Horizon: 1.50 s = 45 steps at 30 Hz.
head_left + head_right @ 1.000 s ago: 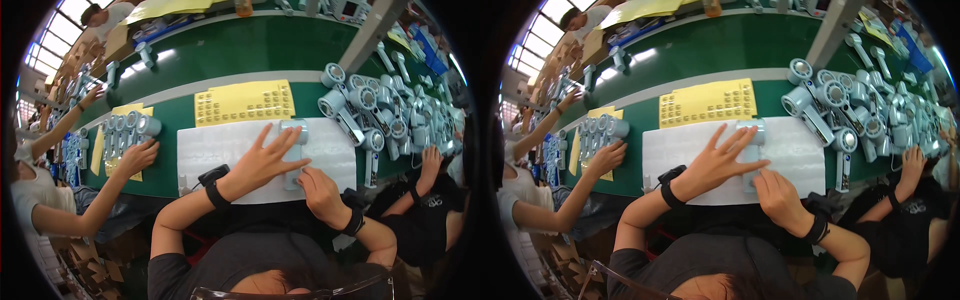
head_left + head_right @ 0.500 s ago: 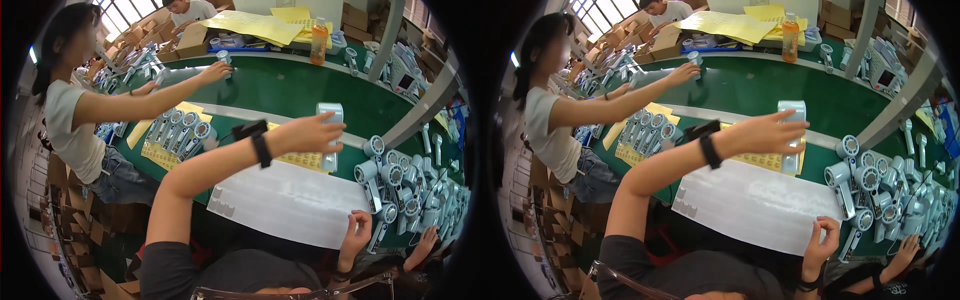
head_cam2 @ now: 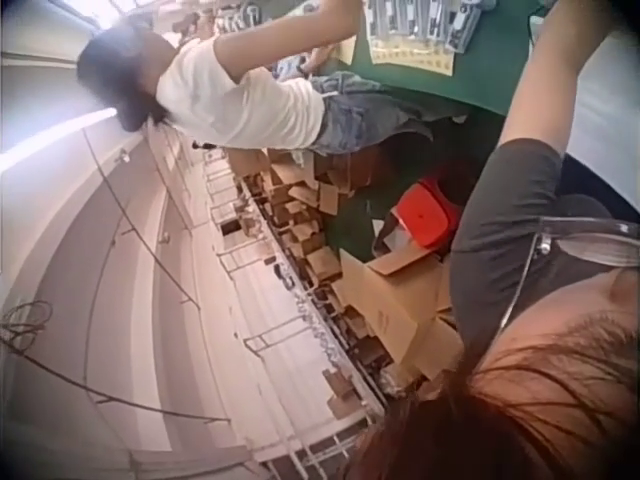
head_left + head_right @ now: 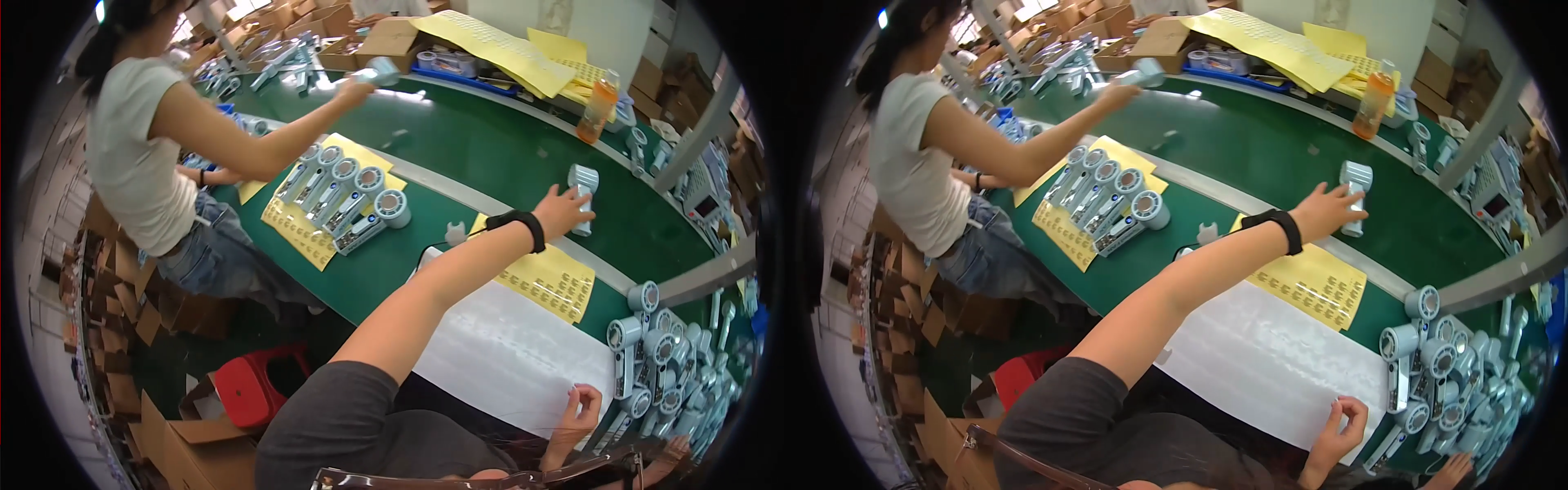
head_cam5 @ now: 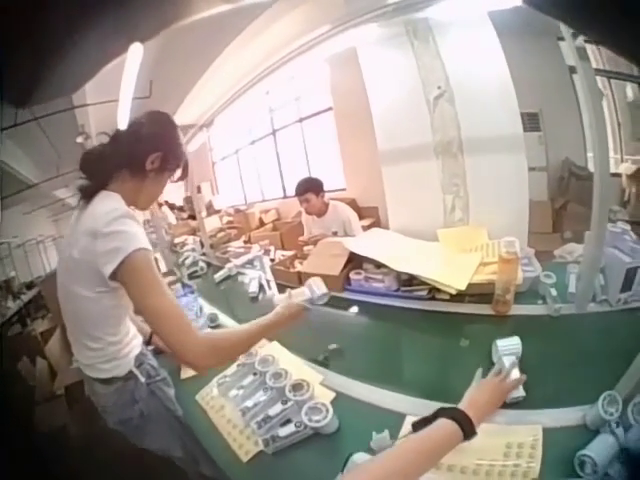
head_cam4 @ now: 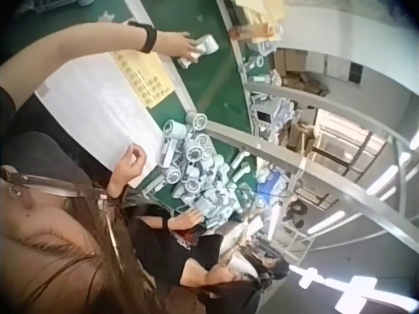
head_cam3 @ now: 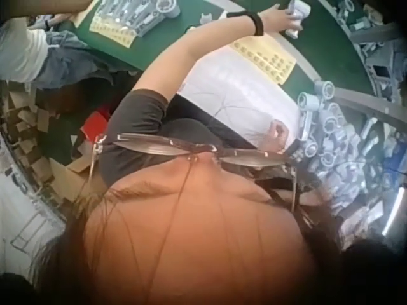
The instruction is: The person applies stickers to handheld fans by picking up a fan, peeling a sticker from a sheet, and pressing it onto the fan's base. They repeat this process for multiple fans, occasionally setting them aside or moving them to reach more.
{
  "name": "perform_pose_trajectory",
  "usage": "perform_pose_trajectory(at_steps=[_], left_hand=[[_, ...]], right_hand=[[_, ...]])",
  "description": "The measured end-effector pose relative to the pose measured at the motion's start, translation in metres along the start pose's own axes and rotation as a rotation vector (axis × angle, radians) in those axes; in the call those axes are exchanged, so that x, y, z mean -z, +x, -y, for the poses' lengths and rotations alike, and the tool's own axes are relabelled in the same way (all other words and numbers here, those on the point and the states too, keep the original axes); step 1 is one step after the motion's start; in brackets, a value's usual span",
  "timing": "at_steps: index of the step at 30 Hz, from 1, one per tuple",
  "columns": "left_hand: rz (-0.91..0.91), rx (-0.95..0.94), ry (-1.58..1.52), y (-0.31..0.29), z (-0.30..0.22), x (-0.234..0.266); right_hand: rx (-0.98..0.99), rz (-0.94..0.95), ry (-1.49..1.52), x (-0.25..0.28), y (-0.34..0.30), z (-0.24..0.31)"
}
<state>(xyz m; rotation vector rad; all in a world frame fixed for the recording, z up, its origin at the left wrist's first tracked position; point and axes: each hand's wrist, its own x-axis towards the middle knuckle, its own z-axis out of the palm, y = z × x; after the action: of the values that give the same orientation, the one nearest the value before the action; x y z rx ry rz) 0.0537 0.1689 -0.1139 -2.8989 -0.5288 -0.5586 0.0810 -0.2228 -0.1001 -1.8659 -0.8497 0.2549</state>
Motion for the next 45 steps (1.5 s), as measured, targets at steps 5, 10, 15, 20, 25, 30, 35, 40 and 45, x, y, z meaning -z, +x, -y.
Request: perform_pose_trajectory(at_steps=[5, 10, 15, 20, 25, 30, 35, 40, 45], left_hand=[[-0.092, 0.002, -0.463, -0.027, 0.026, -0.009], [0.049, -0.003, -0.321, -0.021, 0.038, -0.001], [-0.007, 0.345, -0.489, 0.009, -0.002, 0.008], [-0.107, 0.500, -0.331, 0.034, -0.037, -0.016], [0.123, 0.726, -1.253, 0.016, 0.021, 0.010], [-0.128, 0.609, -1.616, -0.051, 0.048, 0.055], [-0.503, 0.663, -1.415, -0.171, 0.050, 0.184], [-0.751, 1.003, -0.582, -0.339, 0.102, 0.259], [-0.533, 1.130, 0.061, -0.474, 0.229, 0.236]], right_hand=[[0.059, 0.078, 0.034, -0.011, 0.005, 0.013], [-0.017, -0.009, 0.086, -0.009, -0.002, 0.003], [-0.025, -0.010, 0.154, -0.013, -0.005, -0.010], [0.010, -0.006, 0.173, -0.011, -0.005, -0.010], [0.004, -0.013, 0.193, -0.007, -0.006, -0.013], [0.046, 0.043, 0.156, -0.011, -0.006, -0.014], [-0.131, -0.039, 0.231, -0.014, -0.017, -0.035], [-0.042, 0.012, 0.238, -0.010, -0.007, -0.114], [-0.072, -0.030, 0.206, -0.012, -0.011, -0.071]])
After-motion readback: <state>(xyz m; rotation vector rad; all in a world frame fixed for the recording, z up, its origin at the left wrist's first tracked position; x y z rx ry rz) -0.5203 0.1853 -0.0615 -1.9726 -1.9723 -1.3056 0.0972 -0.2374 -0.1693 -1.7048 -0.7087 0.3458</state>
